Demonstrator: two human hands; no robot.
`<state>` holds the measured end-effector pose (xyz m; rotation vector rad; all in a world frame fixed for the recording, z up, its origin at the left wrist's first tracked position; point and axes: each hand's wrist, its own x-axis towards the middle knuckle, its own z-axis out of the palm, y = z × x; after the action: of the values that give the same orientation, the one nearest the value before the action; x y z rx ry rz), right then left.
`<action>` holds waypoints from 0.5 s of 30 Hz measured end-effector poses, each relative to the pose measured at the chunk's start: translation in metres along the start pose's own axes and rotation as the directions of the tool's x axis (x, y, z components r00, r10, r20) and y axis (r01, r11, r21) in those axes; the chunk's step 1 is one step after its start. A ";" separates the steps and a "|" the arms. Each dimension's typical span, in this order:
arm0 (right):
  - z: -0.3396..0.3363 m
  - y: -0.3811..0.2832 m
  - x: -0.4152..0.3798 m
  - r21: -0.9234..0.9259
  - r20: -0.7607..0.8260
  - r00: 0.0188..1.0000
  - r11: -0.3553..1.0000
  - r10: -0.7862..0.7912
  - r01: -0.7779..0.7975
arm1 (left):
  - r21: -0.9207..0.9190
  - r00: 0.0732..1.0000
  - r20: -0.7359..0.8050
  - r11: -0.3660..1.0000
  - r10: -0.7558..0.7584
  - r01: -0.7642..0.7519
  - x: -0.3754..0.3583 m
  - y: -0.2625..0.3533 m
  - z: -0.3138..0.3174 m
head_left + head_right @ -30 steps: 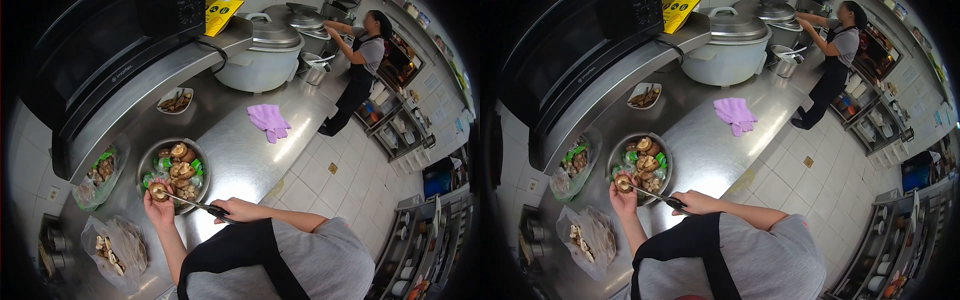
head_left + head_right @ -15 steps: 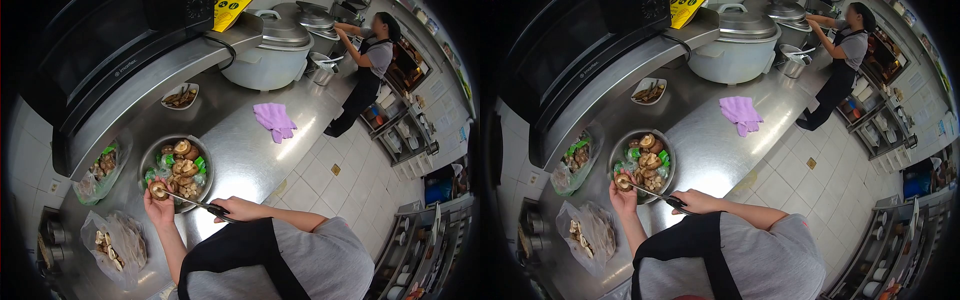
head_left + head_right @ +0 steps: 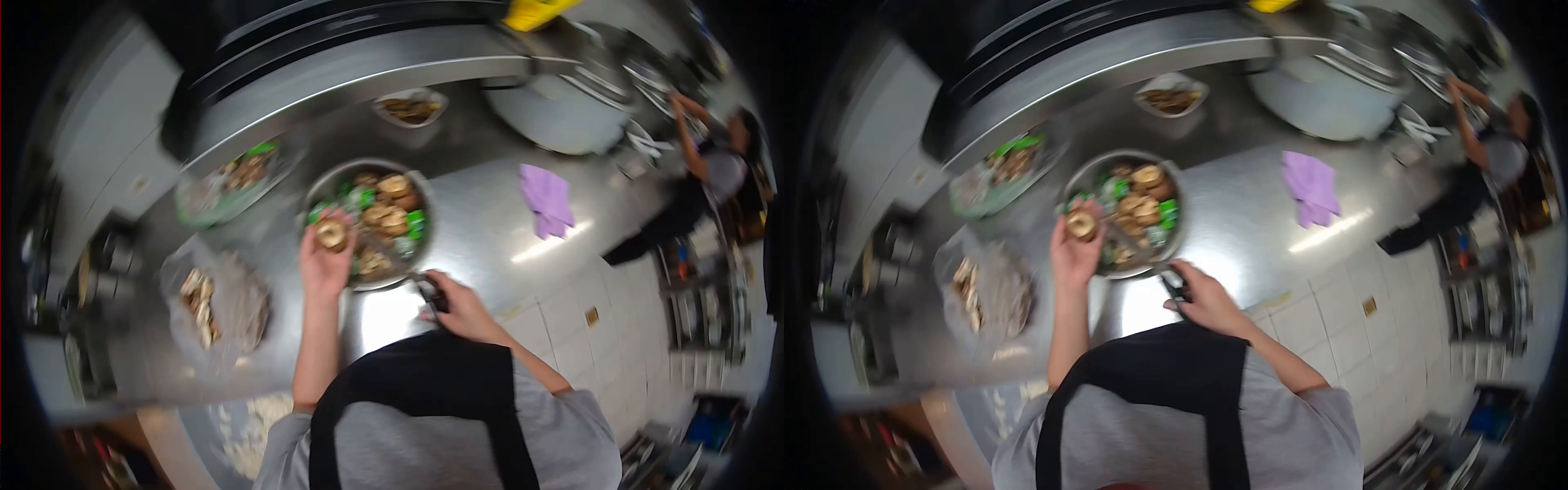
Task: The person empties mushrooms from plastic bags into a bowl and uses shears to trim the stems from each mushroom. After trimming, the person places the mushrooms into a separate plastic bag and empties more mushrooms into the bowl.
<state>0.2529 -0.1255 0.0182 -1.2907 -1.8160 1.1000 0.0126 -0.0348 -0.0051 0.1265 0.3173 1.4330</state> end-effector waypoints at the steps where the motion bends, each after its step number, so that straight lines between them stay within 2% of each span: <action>1: -0.002 0.000 0.000 -0.066 -0.062 0.996 0.996 -0.062 0.058 | 0.080 0.998 -0.059 0.997 0.019 -0.014 -0.001 -0.001 0.006; 2: -0.006 0.000 0.000 -0.078 -0.030 0.999 0.997 0.019 -0.021 | 0.112 0.998 -0.062 0.994 0.025 -0.018 -0.001 -0.002 0.008; 5: -0.012 -0.007 -0.002 -0.196 -0.038 0.998 0.979 0.053 -0.059 | 0.185 0.994 -0.095 0.982 0.059 -0.040 -0.004 -0.007 0.019; 13: -0.007 -0.003 0.001 -0.292 -0.005 0.999 0.956 -0.044 0.040 | 0.237 0.995 -0.092 0.971 0.036 -0.013 -0.007 -0.015 0.022; 15: -0.008 -0.003 0.003 -0.327 0.012 0.999 0.944 -0.050 0.051 | 0.316 0.992 -0.117 0.949 0.039 0.000 -0.007 -0.017 0.023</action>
<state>0.2580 -0.1209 0.0244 -1.4188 -2.0863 0.7936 0.0350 -0.0421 0.0131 0.3039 0.6473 1.4037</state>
